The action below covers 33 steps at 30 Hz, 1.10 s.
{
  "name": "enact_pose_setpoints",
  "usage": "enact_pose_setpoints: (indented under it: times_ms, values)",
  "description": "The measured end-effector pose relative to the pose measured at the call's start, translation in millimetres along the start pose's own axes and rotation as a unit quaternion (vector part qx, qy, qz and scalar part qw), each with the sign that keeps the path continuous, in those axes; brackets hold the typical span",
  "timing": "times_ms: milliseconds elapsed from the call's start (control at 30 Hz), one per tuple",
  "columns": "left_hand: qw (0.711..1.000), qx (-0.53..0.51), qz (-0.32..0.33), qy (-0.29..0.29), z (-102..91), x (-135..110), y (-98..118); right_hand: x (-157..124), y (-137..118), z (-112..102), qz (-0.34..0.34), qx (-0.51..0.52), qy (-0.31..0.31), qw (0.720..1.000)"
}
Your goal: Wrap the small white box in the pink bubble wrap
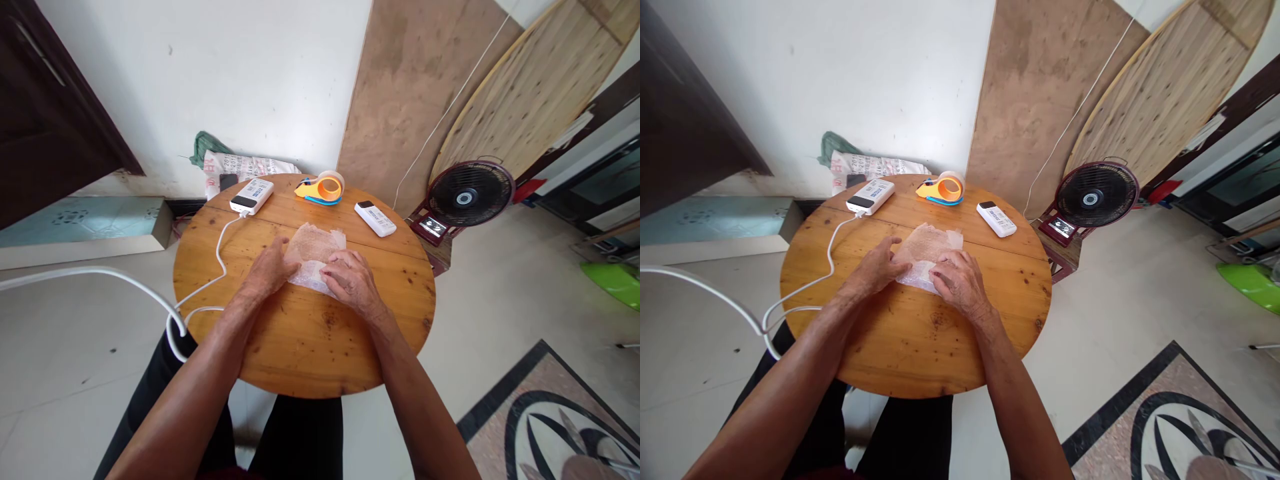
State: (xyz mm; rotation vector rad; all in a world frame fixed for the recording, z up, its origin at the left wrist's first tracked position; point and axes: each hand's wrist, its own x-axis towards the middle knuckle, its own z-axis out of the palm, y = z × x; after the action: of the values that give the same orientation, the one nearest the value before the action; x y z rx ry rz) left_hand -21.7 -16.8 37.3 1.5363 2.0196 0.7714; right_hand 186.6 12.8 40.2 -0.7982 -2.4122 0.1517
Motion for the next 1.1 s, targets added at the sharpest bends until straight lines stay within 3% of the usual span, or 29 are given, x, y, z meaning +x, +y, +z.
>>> enact_pose_setpoints:
  times_ms: [133, 333, 533, 733, 933, 1100]
  values:
    - [0.999, 0.034, -0.015, 0.005, -2.6, 0.3, 3.1, 0.5, -0.5, -0.2, -0.002, -0.003, 0.005, 1.0]
    - [0.998, -0.018, 0.013, -0.058, -0.9, 3.7, -2.9, 0.4, -2.2, -2.4, 0.001, -0.008, -0.008, 1.0]
    - [0.994, 0.103, 0.007, 0.039, 8.9, -4.3, 14.8, 0.6, -1.7, -2.6, -0.001, -0.005, -0.014, 1.0]
    - [0.988, 0.142, 0.014, 0.066, 18.0, -6.3, 18.5, 0.8, -1.9, -2.4, 0.001, -0.002, -0.032, 0.999]
    - [0.997, 0.014, 0.024, 0.073, 19.9, -4.2, 17.8, -0.4, -4.3, -3.4, -0.002, -0.019, -0.071, 0.997]
    - [0.986, -0.163, 0.007, 0.02, 19.0, -4.6, 17.9, -0.8, -6.4, -3.6, 0.014, -0.027, -0.077, 0.997]
